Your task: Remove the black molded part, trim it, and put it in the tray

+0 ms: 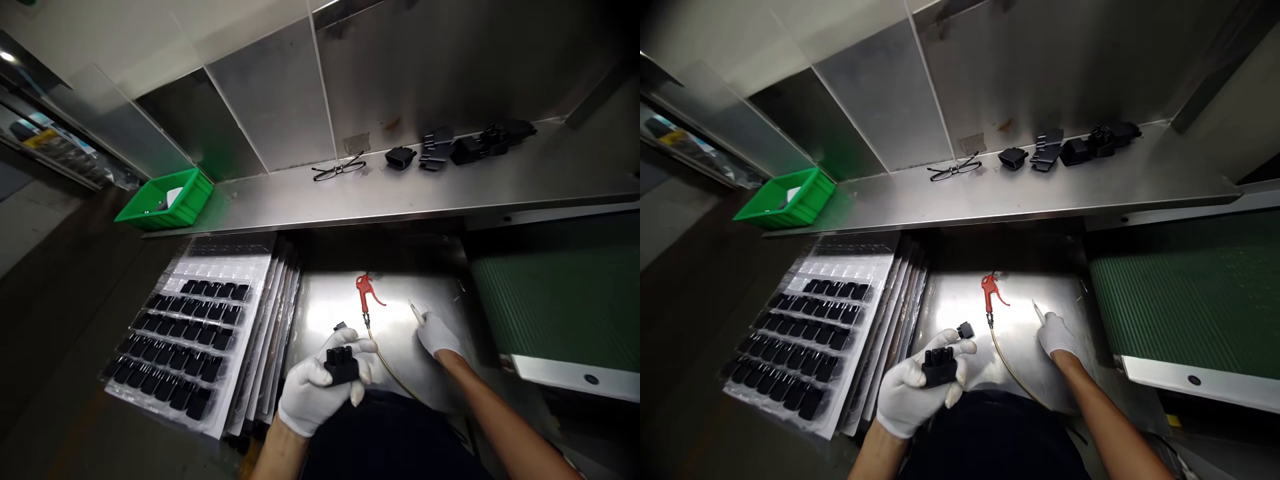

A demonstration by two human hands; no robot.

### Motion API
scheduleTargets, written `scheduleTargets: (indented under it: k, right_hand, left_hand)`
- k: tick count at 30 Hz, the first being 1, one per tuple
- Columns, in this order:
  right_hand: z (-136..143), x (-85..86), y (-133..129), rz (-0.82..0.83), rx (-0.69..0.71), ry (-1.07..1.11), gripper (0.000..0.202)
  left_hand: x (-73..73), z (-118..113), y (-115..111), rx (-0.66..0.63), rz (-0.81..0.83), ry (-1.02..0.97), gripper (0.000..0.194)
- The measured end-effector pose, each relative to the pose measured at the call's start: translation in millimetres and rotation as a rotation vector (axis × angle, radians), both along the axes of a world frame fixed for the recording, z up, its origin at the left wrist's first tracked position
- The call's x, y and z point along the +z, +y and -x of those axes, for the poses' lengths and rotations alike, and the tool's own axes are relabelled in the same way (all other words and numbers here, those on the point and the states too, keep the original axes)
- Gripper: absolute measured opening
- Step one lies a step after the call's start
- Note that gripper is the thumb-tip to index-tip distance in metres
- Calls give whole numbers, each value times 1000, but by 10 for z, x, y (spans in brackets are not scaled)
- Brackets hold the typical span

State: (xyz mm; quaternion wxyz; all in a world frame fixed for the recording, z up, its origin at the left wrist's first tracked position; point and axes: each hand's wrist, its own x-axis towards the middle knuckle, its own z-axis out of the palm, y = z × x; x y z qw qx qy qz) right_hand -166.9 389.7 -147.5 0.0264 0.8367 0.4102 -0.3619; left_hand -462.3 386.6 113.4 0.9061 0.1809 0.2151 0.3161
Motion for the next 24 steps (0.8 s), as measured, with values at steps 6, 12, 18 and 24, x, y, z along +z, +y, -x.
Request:
scheduleTargets:
  k: [6, 12, 18, 24]
  right_hand:
    - [79, -14, 40, 54, -66, 6, 26]
    - [165, -7, 8, 80, -86, -20, 27]
    - [196, 38, -21, 64, -102, -25, 28]
    - [197, 24, -52, 47, -125, -15, 28]
  left_hand:
    - [12, 204, 163, -46, 31, -100, 78]
    - [-34, 333, 217, -51, 65, -151, 72]
    - [-58, 437, 190, -74, 47, -106, 72]
    - [-46, 479, 157, -129, -132, 73, 79]
